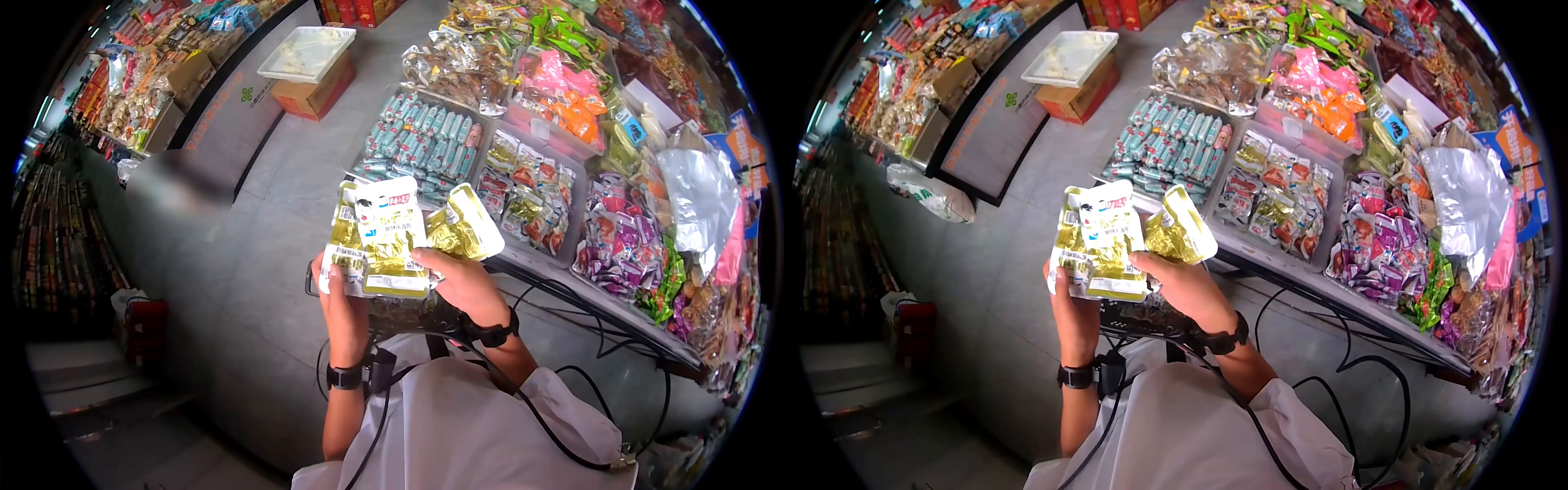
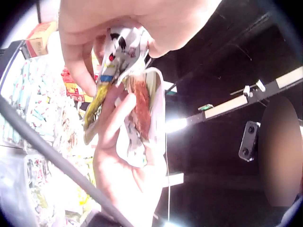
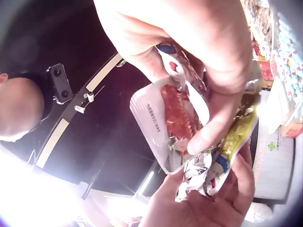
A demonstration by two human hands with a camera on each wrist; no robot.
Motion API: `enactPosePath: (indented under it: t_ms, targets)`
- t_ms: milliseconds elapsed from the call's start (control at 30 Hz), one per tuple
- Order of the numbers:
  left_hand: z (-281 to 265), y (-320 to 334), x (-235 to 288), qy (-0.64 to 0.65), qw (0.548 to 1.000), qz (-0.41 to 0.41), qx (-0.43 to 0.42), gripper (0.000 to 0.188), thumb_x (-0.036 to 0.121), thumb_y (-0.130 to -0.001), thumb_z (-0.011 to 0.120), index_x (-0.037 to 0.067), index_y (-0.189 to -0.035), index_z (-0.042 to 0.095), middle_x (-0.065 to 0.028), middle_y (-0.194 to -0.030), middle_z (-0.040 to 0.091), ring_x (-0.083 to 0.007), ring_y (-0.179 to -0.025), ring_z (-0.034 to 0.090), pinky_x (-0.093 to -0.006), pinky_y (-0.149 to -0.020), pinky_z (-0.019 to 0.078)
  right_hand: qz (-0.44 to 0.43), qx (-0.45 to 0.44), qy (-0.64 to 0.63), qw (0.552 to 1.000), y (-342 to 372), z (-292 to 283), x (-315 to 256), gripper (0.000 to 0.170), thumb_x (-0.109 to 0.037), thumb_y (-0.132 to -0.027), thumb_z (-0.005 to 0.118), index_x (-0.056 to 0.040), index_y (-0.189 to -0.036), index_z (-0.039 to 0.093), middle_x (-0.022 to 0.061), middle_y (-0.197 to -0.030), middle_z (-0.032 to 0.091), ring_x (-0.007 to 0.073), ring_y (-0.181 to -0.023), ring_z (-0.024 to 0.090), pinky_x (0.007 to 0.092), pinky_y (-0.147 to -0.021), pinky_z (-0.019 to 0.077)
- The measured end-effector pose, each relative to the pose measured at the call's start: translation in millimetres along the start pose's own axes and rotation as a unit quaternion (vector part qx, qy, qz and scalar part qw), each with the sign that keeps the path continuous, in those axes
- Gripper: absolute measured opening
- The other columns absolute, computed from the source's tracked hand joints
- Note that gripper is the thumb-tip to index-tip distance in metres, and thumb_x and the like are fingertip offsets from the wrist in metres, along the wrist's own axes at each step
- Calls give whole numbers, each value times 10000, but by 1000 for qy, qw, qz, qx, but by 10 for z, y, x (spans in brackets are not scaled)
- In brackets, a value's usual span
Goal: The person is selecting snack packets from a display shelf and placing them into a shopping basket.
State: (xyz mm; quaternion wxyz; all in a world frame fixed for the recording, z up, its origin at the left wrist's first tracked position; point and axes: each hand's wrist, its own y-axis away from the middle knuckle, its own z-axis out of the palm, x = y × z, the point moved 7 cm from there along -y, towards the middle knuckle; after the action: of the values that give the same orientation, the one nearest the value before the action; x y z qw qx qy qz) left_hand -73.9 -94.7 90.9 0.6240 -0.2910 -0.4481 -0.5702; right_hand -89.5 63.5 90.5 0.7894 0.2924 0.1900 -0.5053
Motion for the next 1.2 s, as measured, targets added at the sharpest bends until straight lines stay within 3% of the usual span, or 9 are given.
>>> enactPosePath:
  t_ms: [100,267,400,433,567,867,1000,1133,1200]
  targets:
    - [11,25,-59,84,995,-46,-36,388,325,-978,449,76,-1264,367,-72,-1189,494,-165,-1088,496,-344,-918,428,-78,40,155,984,10,-124,-78,446,-5,-830,633,15,-1243,463,73,-1134,584,136,-994,576,288,-820,487]
    - [-166,106,-136,295,917,-235,-131,677,527,-900,459,72,-1381,317,-130,-1374,437,-265,-1256,442,-405,-1004,399,-54,8,91,994,93,3,-140,357,16,-805,596,32,-1157,537,112,-1046,645,209,-951,640,346,-830,519]
    - [-197,90,76,178,927,-258,-206,790,630,-891,359,63,-1432,254,-169,-1407,408,-287,-1264,455,-413,-1004,411,-22,-18,92,995,188,67,-114,390,13,-804,603,43,-1181,508,112,-1050,646,208,-949,644,345,-833,519]
    - [-135,96,107,223,919,-262,-191,620,496,-940,411,64,-1376,318,-154,-1341,466,-264,-1187,521,-395,-961,452,-5,-31,86,996,180,95,-122,444,24,-803,619,15,-1223,474,92,-1095,609,175,-994,603,324,-858,495]
    - [-86,66,120,106,960,-206,-157,234,129,-957,466,80,-1177,401,-80,-1152,535,-175,-1044,565,-349,-887,490,-6,-53,99,994,125,163,-77,506,39,-809,630,-14,-1274,436,74,-1166,561,138,-1053,554,295,-890,467]
    - [-45,146,-19,47,989,-114,-78,518,61,-926,512,80,-1390,282,-90,-1206,530,-172,-1086,552,-336,-873,495,-50,-23,249,967,147,304,10,401,-34,-850,623,-1,-1229,493,51,-1081,592,86,-1007,556,241,-836,473]
    - [-244,94,-103,139,980,-140,3,428,94,-937,502,82,-1333,340,-101,-1215,532,-206,-1054,584,-368,-871,525,-65,10,213,975,144,264,-77,372,-30,-851,555,-5,-1216,486,93,-1103,599,96,-939,558,226,-807,451]
    - [-258,128,-62,38,999,-13,12,480,84,-936,503,91,-1368,294,-74,-1232,511,-174,-1106,530,-332,-910,468,-198,-8,413,889,221,434,-172,358,-14,-811,493,-13,-1162,425,128,-1100,549,167,-915,541,295,-759,455]
    - [-261,145,-102,-16,1000,2,11,534,63,-935,483,99,-1408,236,-69,-1253,489,-167,-1113,505,-313,-909,449,-117,20,417,901,234,591,-141,399,-99,-818,583,-3,-1149,383,180,-1034,540,258,-912,563,341,-762,459]
